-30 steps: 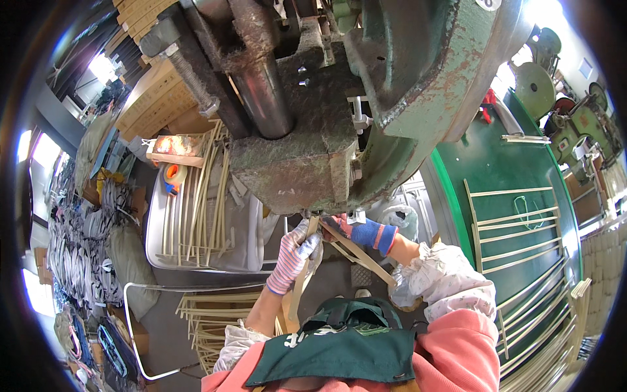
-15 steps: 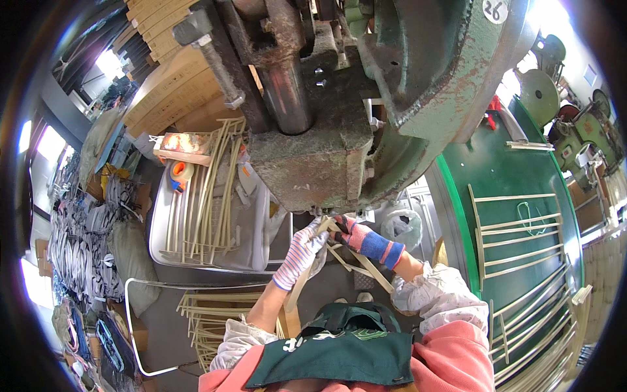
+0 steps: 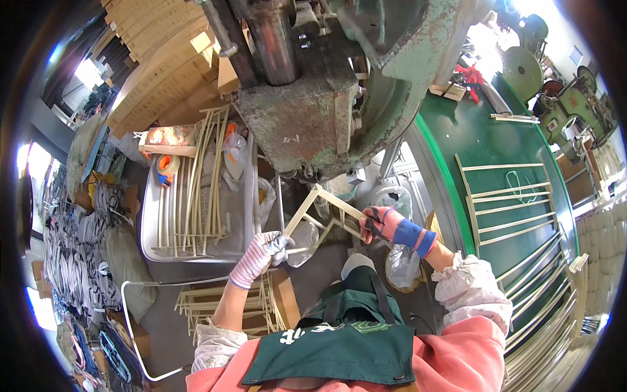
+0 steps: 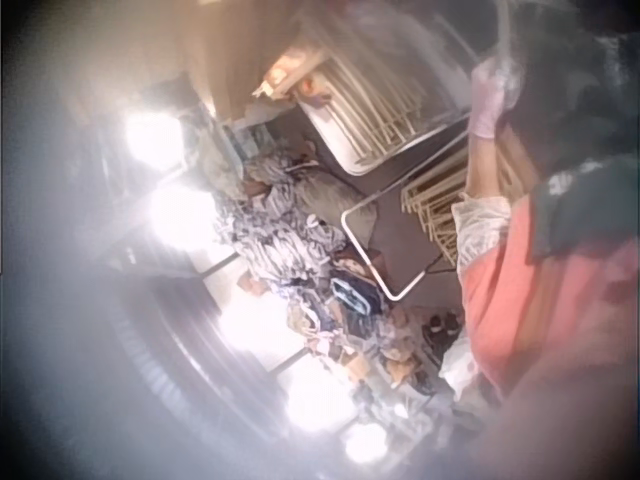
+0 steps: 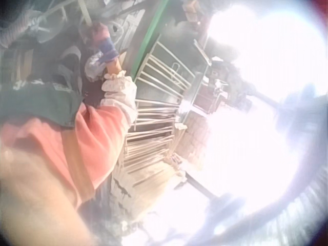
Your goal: The person assembles wooden frames by inserting dowels into pre-drilled holes on a press machine. They repeatedly pick up frame components, align them under the press, and push the dowels into place. Finished frames are stacked on a nearby cart.
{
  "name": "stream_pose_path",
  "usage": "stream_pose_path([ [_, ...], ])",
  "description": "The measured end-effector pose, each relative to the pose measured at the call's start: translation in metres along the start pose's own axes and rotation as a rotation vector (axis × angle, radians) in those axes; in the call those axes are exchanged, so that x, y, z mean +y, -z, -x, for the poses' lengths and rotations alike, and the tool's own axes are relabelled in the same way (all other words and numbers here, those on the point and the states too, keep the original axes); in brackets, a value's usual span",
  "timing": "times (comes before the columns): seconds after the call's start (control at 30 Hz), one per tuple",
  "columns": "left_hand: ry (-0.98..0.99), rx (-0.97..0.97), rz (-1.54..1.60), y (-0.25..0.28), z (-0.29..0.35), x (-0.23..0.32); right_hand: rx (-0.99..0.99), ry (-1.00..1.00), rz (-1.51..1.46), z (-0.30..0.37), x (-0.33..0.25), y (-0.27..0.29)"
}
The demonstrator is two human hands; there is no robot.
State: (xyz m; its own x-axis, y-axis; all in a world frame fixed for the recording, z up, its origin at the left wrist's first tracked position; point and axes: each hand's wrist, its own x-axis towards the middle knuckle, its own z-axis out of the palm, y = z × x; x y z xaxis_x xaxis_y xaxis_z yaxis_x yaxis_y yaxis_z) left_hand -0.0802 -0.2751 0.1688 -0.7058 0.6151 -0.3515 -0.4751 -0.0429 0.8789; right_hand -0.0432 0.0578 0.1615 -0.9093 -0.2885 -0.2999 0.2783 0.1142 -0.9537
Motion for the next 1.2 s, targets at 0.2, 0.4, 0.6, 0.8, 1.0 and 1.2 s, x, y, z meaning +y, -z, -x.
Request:
stream_pose_path([
  [0.2,0.062,-0.021,-0.124,0.008,0.005,0.024,-0.016,0.034,0.066,0.008,-0.017,0.022],
  [0.4,0.074,-0.097,-0.122,0.015,0.002,0.03,-0.082,-0.052,-0.009,0.0,-0.013,0.036],
  [0.6,0.091,-0.065,-0.138,0.019,0.0,0.031,-0.048,-0.045,0.058,-0.004,-0.011,0.039],
  [0.8,0.091,-0.16,-0.199,0.028,-0.004,0.045,-0.057,-0.048,0.028,-0.003,-0.021,0.045],
  [1.0,0.078,-0.017,-0.383,0.012,0.014,0.043,0.035,-0.006,0.383,0.011,-0.034,0.013],
  [1.2,-0.206,0.478,-1.176,-0.009,0.066,0.026,0.42,0.443,0.899,0.062,-0.058,-0.059],
])
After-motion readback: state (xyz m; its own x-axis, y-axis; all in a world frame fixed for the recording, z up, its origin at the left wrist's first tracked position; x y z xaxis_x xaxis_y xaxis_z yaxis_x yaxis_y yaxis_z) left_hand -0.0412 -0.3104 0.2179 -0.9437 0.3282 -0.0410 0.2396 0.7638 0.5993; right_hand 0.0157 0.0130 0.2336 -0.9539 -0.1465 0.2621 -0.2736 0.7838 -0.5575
